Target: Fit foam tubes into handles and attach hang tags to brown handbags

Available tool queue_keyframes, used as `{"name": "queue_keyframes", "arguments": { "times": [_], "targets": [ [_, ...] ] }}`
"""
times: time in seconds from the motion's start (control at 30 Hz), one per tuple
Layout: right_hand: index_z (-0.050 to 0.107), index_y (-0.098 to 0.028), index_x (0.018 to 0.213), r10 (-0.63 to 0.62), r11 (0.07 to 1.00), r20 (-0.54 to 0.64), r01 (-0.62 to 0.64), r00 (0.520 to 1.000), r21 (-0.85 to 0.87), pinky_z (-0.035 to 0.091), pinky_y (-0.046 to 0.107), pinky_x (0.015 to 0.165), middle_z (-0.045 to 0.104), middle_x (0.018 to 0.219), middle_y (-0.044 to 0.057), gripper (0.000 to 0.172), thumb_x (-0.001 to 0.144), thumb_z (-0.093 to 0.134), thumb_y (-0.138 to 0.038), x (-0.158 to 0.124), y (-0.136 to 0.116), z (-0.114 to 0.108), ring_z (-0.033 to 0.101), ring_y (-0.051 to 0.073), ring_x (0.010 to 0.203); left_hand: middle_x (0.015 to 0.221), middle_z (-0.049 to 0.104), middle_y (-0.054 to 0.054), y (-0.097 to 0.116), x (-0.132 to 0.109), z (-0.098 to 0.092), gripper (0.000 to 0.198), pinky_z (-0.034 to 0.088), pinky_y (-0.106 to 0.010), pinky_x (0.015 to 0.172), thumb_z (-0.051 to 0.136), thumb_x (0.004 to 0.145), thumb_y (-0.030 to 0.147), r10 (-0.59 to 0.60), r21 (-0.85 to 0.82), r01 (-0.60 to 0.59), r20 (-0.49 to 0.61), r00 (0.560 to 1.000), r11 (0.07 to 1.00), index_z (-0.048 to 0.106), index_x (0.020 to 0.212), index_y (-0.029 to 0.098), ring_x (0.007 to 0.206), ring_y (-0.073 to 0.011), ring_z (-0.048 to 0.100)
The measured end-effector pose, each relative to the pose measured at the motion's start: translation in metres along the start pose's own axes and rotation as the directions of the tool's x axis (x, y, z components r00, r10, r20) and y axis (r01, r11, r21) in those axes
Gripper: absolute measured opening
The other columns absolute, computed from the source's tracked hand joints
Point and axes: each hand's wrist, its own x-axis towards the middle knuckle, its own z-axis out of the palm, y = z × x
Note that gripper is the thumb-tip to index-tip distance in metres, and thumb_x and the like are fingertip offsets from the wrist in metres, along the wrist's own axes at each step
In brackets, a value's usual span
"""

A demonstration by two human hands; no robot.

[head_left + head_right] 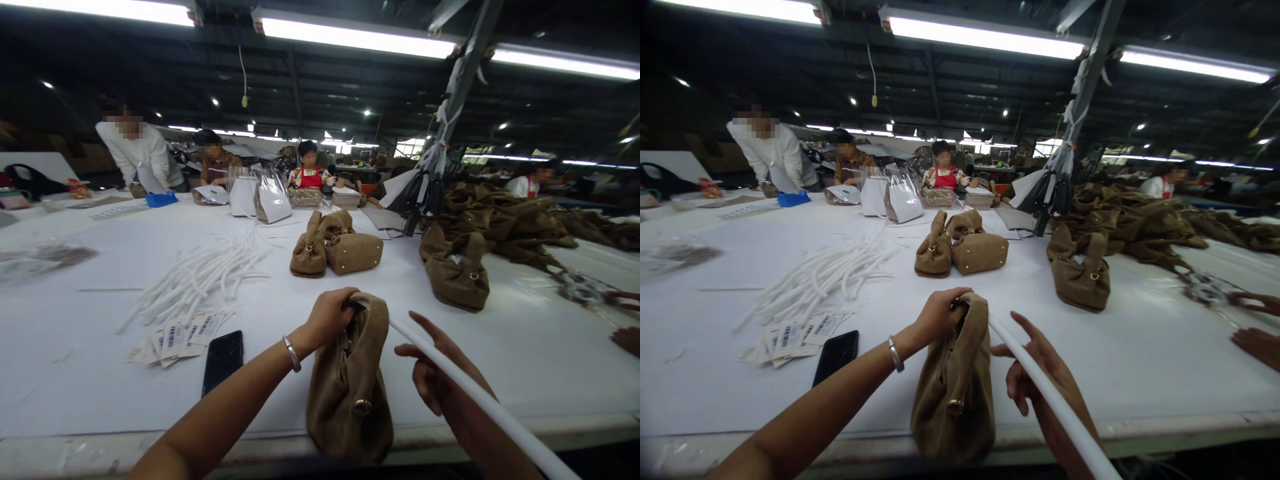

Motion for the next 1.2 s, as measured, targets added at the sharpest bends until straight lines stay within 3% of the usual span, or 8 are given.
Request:
{"name": "queue_keyframes", "arguments": {
  "times": [0.1,0.23,0.4,0.5,0.57,0.7,0.93,1.2],
  "targets": [
    [0.052,-0.028,0.137,-0.21,0.951,0.015,0.207,0.978,-0.228,0.055,0.027,0.053,0.069,0.111,0.009,0.057,0.084,0.068,-0.045,0.0,-0.002,0.006,0.062,0.015,0.064,0.1,0.075,-0.004,0.006,0.003,0.0,0.029,0.049,-0.03,0.083,0.056,0.083,0.012,0.007,0.013,-0.007,0.035,0.999,1.0,0.071,0.107,0.021,0.089,-0.0206,0.068],
    [0.061,-0.028,0.128,-0.43,0.753,0.086,0.41,0.899,-0.514,0.059,0.031,0.071,0.065,0.116,0.007,0.046,0.084,0.069,-0.037,0.022,0.007,0.021,0.065,0.018,0.08,0.096,0.075,-0.003,0.014,0.005,-0.004,0.023,0.05,-0.029,0.08,0.062,0.082,0.016,0.042,-0.01,-0.042,0.11,0.993,0.999,0.07,0.103,0.019,0.086,-0.0202,0.067],
    [0.068,-0.023,0.12,-0.513,0.551,0.275,0.558,0.813,-0.621,0.058,0.033,0.084,0.066,0.123,0.008,0.035,0.088,0.053,-0.028,0.048,0.027,0.03,0.068,0.023,0.1,0.107,0.073,-0.003,0.02,-0.002,-0.008,0.029,0.052,-0.029,0.086,0.065,0.082,0.021,0.083,-0.069,-0.073,0.158,0.984,0.995,0.066,0.111,0.018,0.094,-0.0201,0.066],
    [0.067,-0.024,0.123,-0.485,0.404,0.33,0.542,0.81,-0.736,0.058,0.034,0.081,0.068,0.124,0.006,0.04,0.087,0.05,-0.028,0.057,0.036,0.031,0.07,0.026,0.096,0.109,0.073,-0.003,0.018,-0.003,-0.005,0.032,0.052,-0.031,0.09,0.058,0.083,0.015,0.083,-0.074,-0.072,0.163,0.983,0.995,0.066,0.114,0.018,0.098,-0.0206,0.066],
    [0.069,-0.026,0.122,-0.465,0.36,0.324,0.511,0.824,-0.78,0.058,0.035,0.076,0.069,0.123,0.006,0.041,0.085,0.051,-0.029,0.063,0.04,0.03,0.072,0.027,0.089,0.115,0.072,-0.005,0.012,-0.001,-0.004,0.043,0.051,-0.033,0.094,0.058,0.079,0.011,0.081,-0.072,-0.069,0.171,0.982,0.995,0.064,0.121,0.018,0.106,-0.0223,0.066],
    [0.073,-0.023,0.114,-0.467,0.303,0.267,0.437,0.843,-0.847,0.058,0.038,0.073,0.074,0.113,0.009,0.04,0.082,0.051,-0.03,0.072,0.042,0.023,0.072,0.032,0.088,0.132,0.064,-0.01,-0.003,0.007,-0.009,0.066,0.045,-0.035,0.107,0.056,0.069,0.002,0.075,-0.088,-0.058,0.21,0.975,0.994,0.057,0.134,0.015,0.121,-0.0244,0.06],
    [0.066,-0.029,0.127,-0.465,0.231,0.196,0.332,0.863,-0.915,0.057,0.038,0.068,0.073,0.116,0.005,0.044,0.089,0.049,-0.044,0.071,0.038,0.026,0.072,0.031,0.083,0.136,0.061,-0.01,-0.016,0.009,-0.019,0.074,0.044,-0.032,0.109,0.054,0.067,0.002,0.099,-0.175,-0.057,0.243,0.965,0.983,0.051,0.14,0.014,0.124,-0.0231,0.059],
    [0.061,-0.021,0.134,-0.402,0.163,0.334,0.425,0.853,-0.89,0.055,0.044,0.085,0.07,0.122,0.009,0.055,0.087,0.045,-0.046,0.09,0.056,0.038,0.068,0.035,0.102,0.139,0.059,-0.01,-0.019,0.0,-0.015,0.072,0.04,-0.033,0.112,0.054,0.069,0.005,0.106,-0.229,-0.055,0.216,0.971,0.972,0.051,0.141,0.015,0.129,-0.0235,0.055]
  ]
}}
